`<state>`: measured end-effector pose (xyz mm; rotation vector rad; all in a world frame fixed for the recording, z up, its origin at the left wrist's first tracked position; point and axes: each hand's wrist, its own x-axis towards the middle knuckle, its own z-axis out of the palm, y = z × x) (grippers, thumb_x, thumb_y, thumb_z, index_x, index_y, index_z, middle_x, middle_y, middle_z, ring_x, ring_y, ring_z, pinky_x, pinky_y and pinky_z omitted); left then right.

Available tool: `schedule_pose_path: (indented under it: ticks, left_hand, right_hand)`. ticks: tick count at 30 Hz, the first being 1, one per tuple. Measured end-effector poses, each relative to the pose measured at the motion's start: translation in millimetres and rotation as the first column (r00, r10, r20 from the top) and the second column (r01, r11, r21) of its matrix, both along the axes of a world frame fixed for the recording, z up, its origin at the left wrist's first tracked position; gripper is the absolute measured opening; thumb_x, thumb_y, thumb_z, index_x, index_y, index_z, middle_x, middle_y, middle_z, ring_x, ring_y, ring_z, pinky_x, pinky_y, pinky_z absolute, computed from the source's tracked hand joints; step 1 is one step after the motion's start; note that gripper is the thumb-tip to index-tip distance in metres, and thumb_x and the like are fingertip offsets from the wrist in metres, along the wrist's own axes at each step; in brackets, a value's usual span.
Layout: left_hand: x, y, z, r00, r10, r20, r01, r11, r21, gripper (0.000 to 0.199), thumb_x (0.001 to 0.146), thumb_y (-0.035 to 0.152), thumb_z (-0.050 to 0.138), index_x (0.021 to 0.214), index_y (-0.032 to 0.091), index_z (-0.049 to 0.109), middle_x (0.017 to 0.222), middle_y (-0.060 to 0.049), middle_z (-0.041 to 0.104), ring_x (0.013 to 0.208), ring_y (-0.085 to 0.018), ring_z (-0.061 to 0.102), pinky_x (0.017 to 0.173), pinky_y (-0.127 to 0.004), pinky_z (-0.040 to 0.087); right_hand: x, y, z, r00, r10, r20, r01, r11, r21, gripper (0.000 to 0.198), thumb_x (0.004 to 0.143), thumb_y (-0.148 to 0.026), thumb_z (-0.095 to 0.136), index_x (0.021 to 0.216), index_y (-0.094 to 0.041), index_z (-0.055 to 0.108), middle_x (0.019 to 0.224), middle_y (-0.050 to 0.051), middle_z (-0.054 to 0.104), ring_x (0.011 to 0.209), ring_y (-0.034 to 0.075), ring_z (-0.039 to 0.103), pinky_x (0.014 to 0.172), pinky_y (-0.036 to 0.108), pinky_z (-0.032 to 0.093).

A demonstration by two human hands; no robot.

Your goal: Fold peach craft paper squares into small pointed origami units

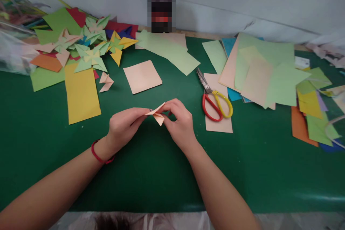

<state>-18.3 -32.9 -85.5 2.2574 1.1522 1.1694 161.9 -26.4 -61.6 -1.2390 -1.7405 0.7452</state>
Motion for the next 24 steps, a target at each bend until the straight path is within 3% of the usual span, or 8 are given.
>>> schedule_pose_path:
  ticks: [5,9,18,21,24]
  left_hand:
    - [0.2,0.0,2.4,1.000,-0.020,0.021,0.019,1.000,0.024,0.021,0.085,0.012,0.052,0.102,0.020,0.062,0.095,-0.004,0.071,0.086,-0.014,0.066,0.075,-0.025,0.053]
    - [1.2,-0.4,3.2,1.000,-0.024,0.015,0.024,0.999,0.031,0.021,0.084,0.011,0.054,0.101,0.018,0.063,0.095,-0.004,0.071,0.086,-0.014,0.066,0.076,-0.025,0.053]
    - [1.5,-0.9,1.8,1.000,0.010,0.001,-0.010,1.000,0.019,0.018,0.085,0.014,0.054,0.098,0.018,0.064,0.093,-0.004,0.071,0.084,-0.014,0.067,0.076,-0.023,0.052]
    - [2.9,1.2,5.8,0.996,0.072,0.051,-0.069,0.995,-0.066,0.014,0.084,0.016,0.056,0.096,0.018,0.064,0.088,-0.002,0.071,0.077,-0.011,0.066,0.073,-0.020,0.051]
    - [4.9,4.3,10.4,0.974,0.155,0.166,-0.118,0.970,-0.215,0.011,0.085,0.019,0.056,0.092,0.019,0.065,0.085,0.000,0.071,0.074,-0.010,0.065,0.069,-0.019,0.050]
  right_hand:
    - [3.7,-0.9,-3.4,0.995,-0.015,0.094,-0.002,0.983,0.183,0.010,0.078,-0.015,0.063,0.079,-0.026,0.061,0.083,0.001,0.063,0.078,0.016,0.057,0.069,0.033,0.046]
    - [6.6,-0.2,-4.7,0.989,-0.013,0.150,-0.025,0.969,0.245,0.011,0.078,-0.014,0.063,0.080,-0.026,0.061,0.082,0.001,0.063,0.077,0.016,0.056,0.069,0.033,0.045]
    - [6.1,-1.3,-6.9,0.962,-0.071,0.262,0.002,0.967,0.254,0.005,0.081,-0.019,0.060,0.080,-0.023,0.058,0.082,0.003,0.063,0.079,0.018,0.056,0.072,0.034,0.041]
    - [7.3,0.7,-5.9,0.952,-0.081,0.295,0.027,0.983,0.181,0.003,0.083,-0.023,0.057,0.081,-0.022,0.057,0.083,0.004,0.061,0.081,0.019,0.055,0.074,0.035,0.042]
    - [7.9,3.4,-3.2,0.984,-0.072,0.162,0.067,0.997,0.040,0.015,0.077,-0.031,0.065,0.087,-0.022,0.056,0.086,0.003,0.060,0.083,0.018,0.056,0.074,0.033,0.046]
